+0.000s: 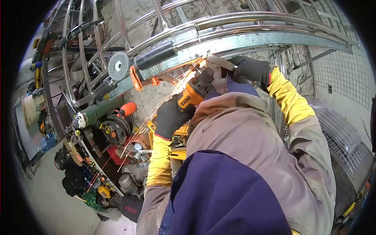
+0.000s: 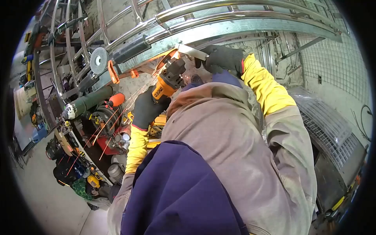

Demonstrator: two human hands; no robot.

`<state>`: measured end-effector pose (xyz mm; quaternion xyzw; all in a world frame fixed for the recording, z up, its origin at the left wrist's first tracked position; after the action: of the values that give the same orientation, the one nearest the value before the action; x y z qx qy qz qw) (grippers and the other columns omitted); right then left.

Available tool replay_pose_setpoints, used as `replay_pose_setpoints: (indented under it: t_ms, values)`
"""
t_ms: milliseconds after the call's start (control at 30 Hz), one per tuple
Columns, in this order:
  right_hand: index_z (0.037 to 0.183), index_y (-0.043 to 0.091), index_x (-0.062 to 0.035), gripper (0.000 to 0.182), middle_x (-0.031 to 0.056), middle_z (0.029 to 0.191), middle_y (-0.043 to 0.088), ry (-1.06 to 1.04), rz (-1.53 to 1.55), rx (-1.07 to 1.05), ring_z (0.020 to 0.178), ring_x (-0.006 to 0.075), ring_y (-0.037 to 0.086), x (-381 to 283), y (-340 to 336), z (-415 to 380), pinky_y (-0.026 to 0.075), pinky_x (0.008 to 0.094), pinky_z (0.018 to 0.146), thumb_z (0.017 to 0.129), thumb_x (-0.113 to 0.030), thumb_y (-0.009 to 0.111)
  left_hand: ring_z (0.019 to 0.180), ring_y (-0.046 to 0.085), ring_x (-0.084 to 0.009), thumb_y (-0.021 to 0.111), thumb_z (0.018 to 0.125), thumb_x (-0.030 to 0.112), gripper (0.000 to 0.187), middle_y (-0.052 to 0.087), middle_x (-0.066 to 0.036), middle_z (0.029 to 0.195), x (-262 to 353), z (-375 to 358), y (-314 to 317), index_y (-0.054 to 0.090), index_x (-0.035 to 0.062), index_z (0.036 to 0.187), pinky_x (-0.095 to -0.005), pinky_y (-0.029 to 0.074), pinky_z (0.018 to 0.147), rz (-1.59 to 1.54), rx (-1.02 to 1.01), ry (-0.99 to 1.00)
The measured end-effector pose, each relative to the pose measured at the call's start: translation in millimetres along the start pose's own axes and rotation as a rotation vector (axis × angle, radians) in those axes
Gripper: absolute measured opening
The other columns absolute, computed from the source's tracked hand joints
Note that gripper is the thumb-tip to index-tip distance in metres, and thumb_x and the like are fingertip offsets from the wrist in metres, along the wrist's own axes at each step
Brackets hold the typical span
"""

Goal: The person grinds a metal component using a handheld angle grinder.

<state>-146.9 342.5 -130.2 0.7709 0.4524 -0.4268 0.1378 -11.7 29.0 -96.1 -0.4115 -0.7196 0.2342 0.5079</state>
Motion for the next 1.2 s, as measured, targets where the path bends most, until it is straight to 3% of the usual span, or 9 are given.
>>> replay_pose_setpoints:
  t_ms: [100,167,300,433,533,633,733,967,1200]
  values:
    - [0.121,0.083,-0.0145,0.037,0.0136,0.110,0.078,0.028,0.089,-0.009,0.090,0.0239,0.073,2,2,4,0.056,0.0369,0.082,0.086,-0.020,0.072,0.084,0.078,-0.0395,0.087,0.083,0.042,0.046,0.079,-0.018,0.091,7,1,-3,0.076,0.0106,0.114,-0.0475,0.062,0.075,0.005,0.005,0.003]
    - [0.123,0.076,-0.0023,0.042,0.0067,0.094,0.073,0.000,0.091,-0.008,0.081,0.0158,0.066,-3,4,3,0.053,0.0321,0.073,0.082,-0.007,0.069,0.084,0.078,-0.0398,0.087,0.083,0.043,0.046,0.079,-0.018,0.091,10,0,-3,0.076,0.0093,0.113,-0.0474,0.062,0.075,0.016,0.005,0.002]
    - [0.126,0.074,-0.0017,0.042,0.0075,0.094,0.071,0.086,0.148,0.042,0.083,0.0147,0.065,22,13,7,0.053,0.0311,0.075,0.085,-0.007,0.068,0.084,0.078,-0.0408,0.087,0.083,0.043,0.047,0.079,-0.018,0.091,6,-12,0,0.075,0.0071,0.110,-0.0479,0.061,0.073,0.022,0.056,-0.016]
    - [0.124,0.080,-0.0141,0.039,0.0118,0.099,0.080,0.102,0.219,0.121,0.085,0.0206,0.075,13,26,-6,0.059,0.0367,0.079,0.086,-0.018,0.070,0.084,0.078,-0.0413,0.088,0.082,0.042,0.047,0.079,-0.018,0.091,3,-30,2,0.074,0.0069,0.110,-0.0484,0.061,0.073,-0.049,0.065,-0.095]
    - [0.124,0.081,-0.0147,0.039,0.0116,0.098,0.080,-0.042,0.056,0.164,0.084,0.0214,0.076,12,28,-5,0.059,0.0362,0.081,0.086,-0.018,0.070,0.083,0.077,-0.0403,0.088,0.082,0.036,0.043,0.079,-0.016,0.090,10,-33,2,0.074,0.0070,0.110,-0.0475,0.060,0.073,-0.051,0.063,-0.072]
    - [0.123,0.075,-0.0008,0.038,0.0041,0.086,0.068,0.008,0.209,0.115,0.072,0.0122,0.059,12,25,-4,0.048,0.0279,0.066,0.086,-0.006,0.064,0.085,0.077,-0.0404,0.088,0.083,0.032,0.040,0.079,-0.016,0.091,13,-31,4,0.074,0.0071,0.110,-0.0473,0.059,0.074,-0.042,0.088,-0.061]
    - [0.124,0.081,-0.0153,0.040,0.0128,0.092,0.079,0.072,0.188,0.070,0.077,0.0217,0.075,20,22,-1,0.060,0.0349,0.076,0.086,-0.018,0.069,0.087,0.077,-0.0418,0.088,0.082,0.037,0.043,0.079,-0.017,0.092,13,-26,7,0.074,0.0074,0.110,-0.0489,0.059,0.074,0.014,0.077,-0.071]
    - [0.120,0.080,-0.0122,0.037,0.0069,0.080,0.074,0.125,0.250,0.045,0.066,0.0173,0.069,11,19,-5,0.057,0.0340,0.065,0.085,-0.017,0.070,0.083,0.078,-0.0409,0.089,0.081,0.047,0.051,0.079,-0.018,0.088,14,-20,14,0.073,0.0061,0.107,-0.0479,0.061,0.073,0.013,0.076,-0.061]
    - [0.116,0.074,-0.0020,0.029,0.0036,0.077,0.064,0.104,0.413,-0.020,0.065,0.0125,0.058,0,21,-9,0.047,0.0294,0.062,0.088,-0.004,0.064,0.088,0.077,-0.0436,0.089,0.083,0.039,0.046,0.080,-0.019,0.093,13,-20,20,0.073,0.0070,0.111,-0.0506,0.059,0.075,-0.021,0.053,-0.077]
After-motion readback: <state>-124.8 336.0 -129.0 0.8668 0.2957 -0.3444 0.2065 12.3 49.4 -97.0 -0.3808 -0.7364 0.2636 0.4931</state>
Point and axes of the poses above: each hand's wrist, its own z-axis towards the middle knuckle, its own y-axis out of the palm, x = y × z, the point moved 4 cm from there along z, towards the middle knuckle
